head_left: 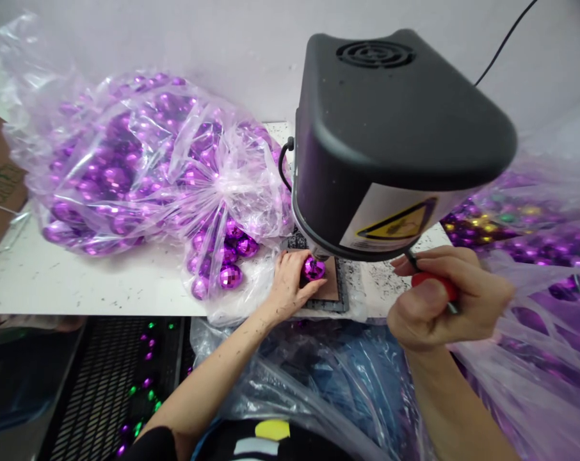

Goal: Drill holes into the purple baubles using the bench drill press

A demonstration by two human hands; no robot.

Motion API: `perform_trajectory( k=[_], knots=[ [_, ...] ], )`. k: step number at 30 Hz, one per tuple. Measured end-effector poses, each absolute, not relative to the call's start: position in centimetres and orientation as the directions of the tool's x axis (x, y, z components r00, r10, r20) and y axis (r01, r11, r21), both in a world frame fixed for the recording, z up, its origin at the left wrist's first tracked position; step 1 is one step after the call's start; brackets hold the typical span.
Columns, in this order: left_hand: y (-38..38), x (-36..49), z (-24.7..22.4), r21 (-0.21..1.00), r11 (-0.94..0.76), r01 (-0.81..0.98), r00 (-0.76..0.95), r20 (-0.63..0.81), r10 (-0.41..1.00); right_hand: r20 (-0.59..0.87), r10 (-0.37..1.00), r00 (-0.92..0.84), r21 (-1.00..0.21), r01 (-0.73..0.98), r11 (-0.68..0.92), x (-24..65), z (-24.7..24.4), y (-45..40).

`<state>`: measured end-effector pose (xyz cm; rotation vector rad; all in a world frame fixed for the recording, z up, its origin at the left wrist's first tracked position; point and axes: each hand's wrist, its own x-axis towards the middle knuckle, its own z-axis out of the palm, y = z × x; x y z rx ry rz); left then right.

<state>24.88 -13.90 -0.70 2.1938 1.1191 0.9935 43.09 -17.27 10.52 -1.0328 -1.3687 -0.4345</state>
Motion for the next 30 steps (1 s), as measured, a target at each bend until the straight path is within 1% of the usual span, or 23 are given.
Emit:
perform_trajectory(
  k=[3, 7, 18, 26, 30],
  knots=[
    [-13.9, 24.9, -0.7, 0.678, -0.548, 0.489, 0.403, 0.381, 0.832, 0.917, 0.305, 0.256, -0.388, 0.748, 0.538, 42.7, 10.0, -17.3],
    [-14.0, 24.9, -0.7, 0.677, -0.540, 0.500, 0.395, 0.377, 0.838, 0.912, 0.281, 0.298, -0.409, 0.713, 0.570, 42.2, 9.3, -17.2],
    [-14.2, 25.1, -1.1, 0.664, -0.541, 0.516, 0.379, 0.390, 0.839, 0.878, 0.115, 0.465, -0.420, 0.631, 0.652, 40.3, 7.8, -16.0],
    [-14.2, 25.1, -1.2, 0.680, -0.514, 0.523, 0.377, 0.356, 0.855, 0.869, 0.204, 0.451, -0.467, 0.609, 0.641, 40.3, 7.9, -16.6],
    [-14.1, 25.1, -1.1, 0.681, -0.520, 0.515, 0.376, 0.365, 0.852, 0.834, 0.304, 0.460, -0.545, 0.600, 0.586, 40.6, 6.4, -16.8]
  ],
)
